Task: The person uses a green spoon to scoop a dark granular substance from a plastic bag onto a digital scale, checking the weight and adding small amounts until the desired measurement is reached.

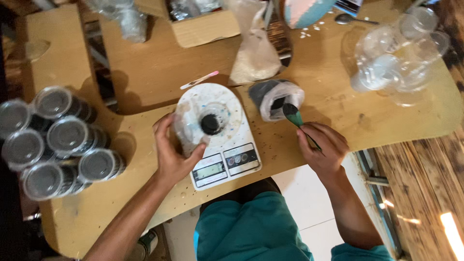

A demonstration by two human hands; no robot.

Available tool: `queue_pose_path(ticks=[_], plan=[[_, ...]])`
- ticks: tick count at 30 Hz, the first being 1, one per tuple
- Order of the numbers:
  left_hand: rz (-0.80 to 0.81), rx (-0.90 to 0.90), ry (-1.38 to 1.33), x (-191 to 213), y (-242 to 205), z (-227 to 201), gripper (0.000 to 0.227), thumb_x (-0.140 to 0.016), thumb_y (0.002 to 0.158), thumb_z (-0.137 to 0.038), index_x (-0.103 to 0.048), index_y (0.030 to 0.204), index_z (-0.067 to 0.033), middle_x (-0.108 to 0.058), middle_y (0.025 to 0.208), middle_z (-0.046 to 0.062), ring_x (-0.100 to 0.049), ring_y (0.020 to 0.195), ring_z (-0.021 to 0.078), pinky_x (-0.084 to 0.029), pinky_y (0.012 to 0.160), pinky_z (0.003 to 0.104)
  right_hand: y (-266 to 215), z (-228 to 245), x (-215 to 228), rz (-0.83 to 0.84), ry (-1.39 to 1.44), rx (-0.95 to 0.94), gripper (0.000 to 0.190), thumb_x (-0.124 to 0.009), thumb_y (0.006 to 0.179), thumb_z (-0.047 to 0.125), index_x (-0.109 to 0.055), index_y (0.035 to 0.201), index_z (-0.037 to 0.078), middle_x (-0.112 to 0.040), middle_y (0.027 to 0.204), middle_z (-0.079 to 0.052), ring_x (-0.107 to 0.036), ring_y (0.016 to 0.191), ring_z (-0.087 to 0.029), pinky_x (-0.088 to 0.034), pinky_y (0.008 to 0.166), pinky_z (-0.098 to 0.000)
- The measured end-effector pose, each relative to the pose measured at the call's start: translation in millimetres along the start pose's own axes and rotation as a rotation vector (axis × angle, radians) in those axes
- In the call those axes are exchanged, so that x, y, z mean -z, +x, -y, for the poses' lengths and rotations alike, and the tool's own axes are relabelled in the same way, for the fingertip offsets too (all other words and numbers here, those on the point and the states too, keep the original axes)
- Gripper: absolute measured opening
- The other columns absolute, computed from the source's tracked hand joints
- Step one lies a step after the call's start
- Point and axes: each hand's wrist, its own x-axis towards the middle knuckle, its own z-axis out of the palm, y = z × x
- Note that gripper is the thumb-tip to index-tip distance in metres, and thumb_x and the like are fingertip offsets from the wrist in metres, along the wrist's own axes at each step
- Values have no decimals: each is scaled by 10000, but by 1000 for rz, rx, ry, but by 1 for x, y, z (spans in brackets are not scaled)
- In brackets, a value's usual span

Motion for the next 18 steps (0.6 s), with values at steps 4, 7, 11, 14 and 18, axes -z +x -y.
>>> queue_pose_path(ticks=[4, 7, 11, 14, 18], plan=[[-8, 62, -97, -1, -2, 7, 798, -771, 686, -124, -266, 1283, 36, -358, 1190, 189, -380, 1169, 325, -285, 998, 444, 7, 17, -8, 37, 93, 16, 72, -714, 768, -30, -659, 736, 4, -656, 717, -124, -632, 607, -306, -509, 558, -364], [9, 54, -47, 2, 1, 4, 743, -744, 722, -130, -292, 1284, 45, -394, 1164, 197, -412, 1141, 362, -309, 990, 445, 14, 28, -23, 29, 147, 93, 63, -702, 756, -42, -662, 723, -6, -656, 708, -118, -625, 584, -276, -513, 557, -341], [12, 63, -37, 5, 1, 3, 699, -729, 741, -139, -323, 1284, 29, -430, 1151, 177, -443, 1081, 339, -334, 957, 438, 32, 52, -47, 8, 203, 151, 41, -687, 760, -23, -667, 726, -11, -650, 693, -118, -622, 562, -254, -523, 543, -327], [9, 31, -13, 9, 4, -2, 677, -716, 751, -124, -329, 1278, 52, -473, 1124, 177, -453, 1062, 341, -336, 949, 440, 45, 67, -62, 25, 202, 191, 45, -677, 772, 8, -668, 729, 15, -645, 715, -104, -622, 578, -226, -523, 557, -311], [26, 4, -26, 9, 4, 0, 669, -687, 783, -136, -301, 1295, 56, -485, 1168, 180, -453, 1085, 328, -333, 961, 426, 52, 70, -75, 110, 73, 354, 40, -635, 784, 32, -639, 768, 68, -603, 746, -72, -596, 594, -215, -516, 550, -308]])
